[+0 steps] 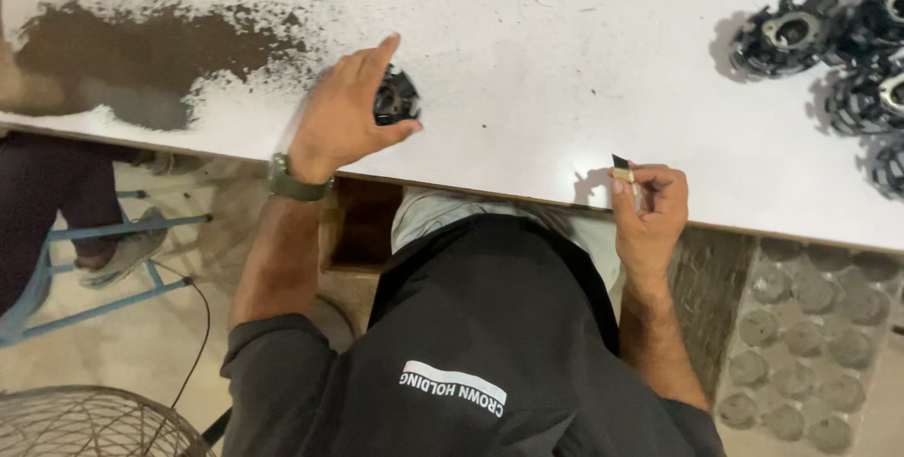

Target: The person sits at a white workbench fitting small black plastic components together by hand, using a small hand tool to press or adjust parts inside each unit, then sets finished units aside and picks up the next part, working through a pile of components one at a time.

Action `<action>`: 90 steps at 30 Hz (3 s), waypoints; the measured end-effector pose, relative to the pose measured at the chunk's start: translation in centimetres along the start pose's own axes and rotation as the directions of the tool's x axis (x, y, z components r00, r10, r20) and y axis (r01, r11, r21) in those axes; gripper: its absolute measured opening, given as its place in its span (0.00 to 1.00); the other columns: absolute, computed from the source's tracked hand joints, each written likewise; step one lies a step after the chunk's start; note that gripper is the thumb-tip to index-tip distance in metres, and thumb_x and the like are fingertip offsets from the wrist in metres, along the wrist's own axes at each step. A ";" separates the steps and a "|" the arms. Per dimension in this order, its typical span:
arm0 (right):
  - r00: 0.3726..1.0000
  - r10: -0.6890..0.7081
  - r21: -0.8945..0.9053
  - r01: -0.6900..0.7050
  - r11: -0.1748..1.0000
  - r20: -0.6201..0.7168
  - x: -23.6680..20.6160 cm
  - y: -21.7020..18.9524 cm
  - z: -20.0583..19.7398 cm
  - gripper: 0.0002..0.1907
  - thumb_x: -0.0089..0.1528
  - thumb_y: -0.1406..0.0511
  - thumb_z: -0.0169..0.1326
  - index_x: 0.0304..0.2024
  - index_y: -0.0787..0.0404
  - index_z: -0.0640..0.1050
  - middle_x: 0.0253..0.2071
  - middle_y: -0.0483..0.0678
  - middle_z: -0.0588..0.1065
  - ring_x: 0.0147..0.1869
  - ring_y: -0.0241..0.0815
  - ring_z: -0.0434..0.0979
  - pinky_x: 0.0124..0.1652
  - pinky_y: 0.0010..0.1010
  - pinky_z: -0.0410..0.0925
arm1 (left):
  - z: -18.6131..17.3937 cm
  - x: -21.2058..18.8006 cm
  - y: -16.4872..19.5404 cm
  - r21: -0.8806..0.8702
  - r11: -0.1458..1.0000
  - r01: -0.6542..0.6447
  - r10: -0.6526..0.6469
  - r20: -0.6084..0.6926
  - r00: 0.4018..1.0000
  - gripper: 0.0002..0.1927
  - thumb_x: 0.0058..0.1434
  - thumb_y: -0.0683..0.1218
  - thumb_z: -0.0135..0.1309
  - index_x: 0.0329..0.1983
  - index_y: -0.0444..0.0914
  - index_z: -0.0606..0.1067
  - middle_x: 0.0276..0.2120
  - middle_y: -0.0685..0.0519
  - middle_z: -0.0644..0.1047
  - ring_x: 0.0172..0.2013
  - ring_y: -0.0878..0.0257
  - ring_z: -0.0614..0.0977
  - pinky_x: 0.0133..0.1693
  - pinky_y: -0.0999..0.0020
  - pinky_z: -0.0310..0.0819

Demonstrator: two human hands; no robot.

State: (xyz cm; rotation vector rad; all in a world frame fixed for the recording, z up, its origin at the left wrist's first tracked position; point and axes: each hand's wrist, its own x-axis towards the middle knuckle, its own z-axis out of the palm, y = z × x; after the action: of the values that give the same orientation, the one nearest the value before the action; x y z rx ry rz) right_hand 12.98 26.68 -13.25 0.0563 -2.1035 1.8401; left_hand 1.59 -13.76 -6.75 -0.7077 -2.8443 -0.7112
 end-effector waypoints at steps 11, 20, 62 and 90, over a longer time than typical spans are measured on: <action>1.000 -0.004 -0.167 0.002 0.986 -0.015 -0.6 0.6 0.4 0.17 0.67 0.75 0.59 0.54 0.66 0.68 0.50 0.49 0.72 0.63 0.40 0.74 0.74 0.40 0.61 | 6.9 2.8 12.3 -0.197 0.961 -0.192 0.219 0.127 0.967 0.54 0.50 0.54 0.70 0.76 0.36 0.56 0.61 0.41 0.71 0.59 0.47 0.73 0.57 0.50 0.68; 0.995 -0.074 -0.300 0.092 0.949 0.070 -1.1 -1.0 1.4 0.15 0.66 0.74 0.59 0.52 0.61 0.70 0.48 0.50 0.74 0.56 0.44 0.77 0.76 0.50 0.59 | 8.3 2.3 14.5 -0.214 0.904 -0.371 0.341 -0.161 0.926 0.26 0.58 0.47 0.66 0.57 0.43 0.70 0.67 0.43 0.64 0.68 0.43 0.68 0.65 0.47 0.64; 0.940 -0.181 -0.506 0.311 0.805 0.290 1.6 -3.7 5.0 0.12 0.60 0.74 0.63 0.43 0.60 0.77 0.38 0.46 0.76 0.45 0.48 0.77 0.74 0.55 0.60 | 12.8 0.9 14.6 -0.369 0.929 -0.039 -0.043 -0.211 0.977 0.08 0.56 0.37 0.60 0.34 0.36 0.72 0.56 0.48 0.73 0.55 0.50 0.73 0.56 0.53 0.69; 0.953 -0.220 -0.486 0.296 0.823 0.208 1.4 -2.6 4.9 0.11 0.62 0.74 0.61 0.45 0.61 0.75 0.38 0.47 0.75 0.45 0.48 0.78 0.71 0.56 0.63 | 9.9 2.2 13.8 -0.220 0.969 -0.111 0.084 -0.132 0.988 0.15 0.57 0.43 0.63 0.43 0.35 0.71 0.49 0.46 0.72 0.47 0.47 0.75 0.48 0.52 0.69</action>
State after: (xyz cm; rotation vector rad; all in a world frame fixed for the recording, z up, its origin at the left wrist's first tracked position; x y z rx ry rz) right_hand 11.23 21.78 -10.90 0.3345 -2.4743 1.1041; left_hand 6.07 2.53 -9.25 -0.7994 -2.6242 -1.0361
